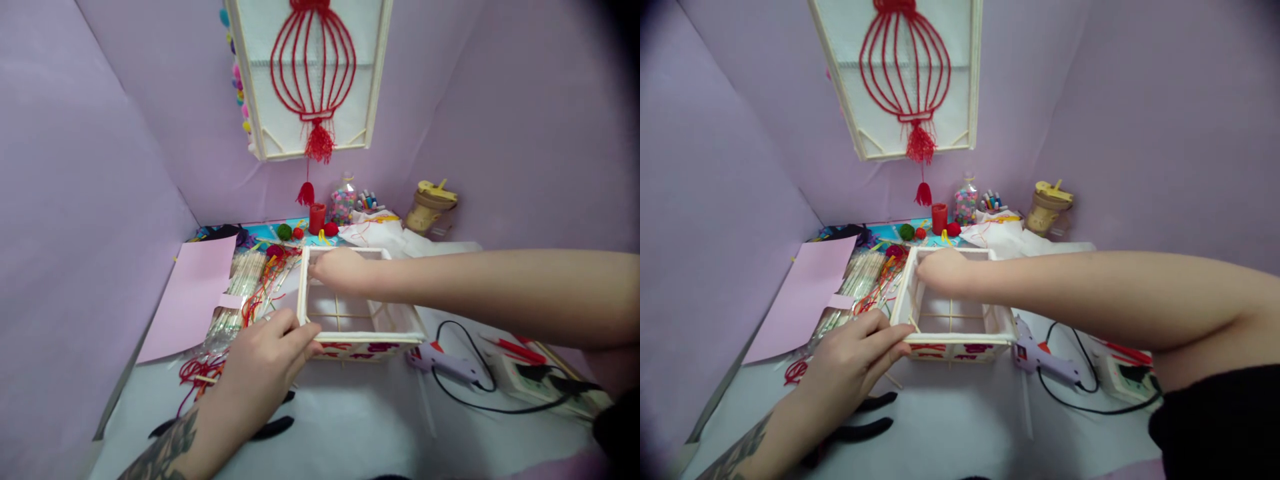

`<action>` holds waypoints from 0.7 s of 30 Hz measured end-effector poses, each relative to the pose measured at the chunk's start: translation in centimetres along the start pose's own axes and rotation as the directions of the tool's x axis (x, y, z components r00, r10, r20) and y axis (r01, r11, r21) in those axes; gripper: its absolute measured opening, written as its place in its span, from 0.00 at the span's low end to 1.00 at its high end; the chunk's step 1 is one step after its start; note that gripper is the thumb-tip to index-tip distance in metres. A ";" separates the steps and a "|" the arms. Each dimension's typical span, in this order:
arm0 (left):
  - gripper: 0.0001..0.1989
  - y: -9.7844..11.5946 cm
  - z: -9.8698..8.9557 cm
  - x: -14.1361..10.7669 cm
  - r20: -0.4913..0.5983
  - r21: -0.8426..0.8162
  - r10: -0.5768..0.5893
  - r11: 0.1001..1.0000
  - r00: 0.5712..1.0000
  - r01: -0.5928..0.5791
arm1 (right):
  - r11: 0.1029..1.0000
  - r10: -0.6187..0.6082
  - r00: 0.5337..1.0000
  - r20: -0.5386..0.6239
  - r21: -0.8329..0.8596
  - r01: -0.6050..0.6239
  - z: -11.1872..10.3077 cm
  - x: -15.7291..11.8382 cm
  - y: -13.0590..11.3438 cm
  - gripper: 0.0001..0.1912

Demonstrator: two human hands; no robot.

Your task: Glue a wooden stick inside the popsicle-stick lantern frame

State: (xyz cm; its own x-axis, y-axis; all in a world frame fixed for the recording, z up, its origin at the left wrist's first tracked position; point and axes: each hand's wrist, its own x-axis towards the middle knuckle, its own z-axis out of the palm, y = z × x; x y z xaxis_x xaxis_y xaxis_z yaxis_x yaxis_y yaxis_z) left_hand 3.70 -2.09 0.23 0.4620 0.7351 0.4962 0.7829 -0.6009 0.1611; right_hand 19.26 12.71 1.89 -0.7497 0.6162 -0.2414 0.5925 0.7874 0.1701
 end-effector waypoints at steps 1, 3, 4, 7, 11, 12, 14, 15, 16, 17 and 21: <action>0.18 0.0 0.0 0.0 -0.001 -0.001 0.002 1.000 1.000 -0.002 | 1.000 0.001 1.000 -0.002 -0.001 -0.001 0.0 0.0 0.0 0.13; 0.18 0.0 0.0 0.1 -0.002 -0.008 0.007 1.000 1.000 -0.007 | 1.000 0.003 1.000 -0.007 -0.001 -0.003 0.2 0.1 0.1 0.13; 0.18 0.0 0.0 0.1 -0.001 -0.011 0.009 1.000 1.000 -0.009 | 1.000 0.002 1.000 -0.010 0.000 -0.002 0.2 0.1 0.1 0.14; 0.17 0.0 0.0 0.2 0.006 -0.009 0.008 1.000 1.000 -0.008 | 1.000 -0.007 1.000 -0.021 0.003 0.008 0.4 0.2 0.3 0.14; 0.18 0.0 0.0 0.2 0.013 -0.008 0.014 1.000 1.000 -0.014 | 1.000 -0.014 0.999 -0.043 0.004 0.014 0.7 0.2 0.4 0.14; 0.18 0.0 0.0 0.2 0.013 -0.008 0.017 1.000 1.000 -0.016 | 1.000 -0.013 0.999 -0.049 0.004 0.013 0.8 0.3 0.5 0.14; 0.17 0.0 0.0 0.2 0.010 -0.003 0.018 1.000 1.000 -0.018 | 1.000 -0.012 0.998 -0.061 0.005 0.013 1.0 0.4 0.5 0.14; 0.17 0.0 0.1 0.2 0.010 0.000 0.019 1.000 1.000 -0.019 | 1.000 -0.012 0.998 -0.065 0.005 0.012 1.1 0.5 0.6 0.14; 0.17 -0.1 0.1 0.2 0.008 0.003 0.019 1.000 1.000 -0.019 | 1.000 -0.010 0.998 -0.067 0.004 0.010 1.2 0.6 0.6 0.14; 0.17 -0.1 0.1 0.2 0.007 0.004 0.021 1.000 1.000 -0.021 | 1.000 -0.007 0.998 -0.068 0.004 0.008 1.2 0.6 0.6 0.14; 0.17 -0.2 0.2 0.1 0.003 -0.002 0.023 1.000 1.000 -0.023 | 1.000 -0.006 0.998 -0.063 0.005 0.006 1.3 0.6 0.6 0.14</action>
State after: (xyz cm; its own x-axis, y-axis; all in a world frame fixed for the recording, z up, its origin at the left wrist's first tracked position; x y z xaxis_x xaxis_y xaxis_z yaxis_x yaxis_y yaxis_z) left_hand 3.71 -1.85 0.11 0.4813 0.7219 0.4972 0.7711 -0.6184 0.1515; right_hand 19.51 13.51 0.65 -0.7702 0.6113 -0.1818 0.5894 0.7912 0.1633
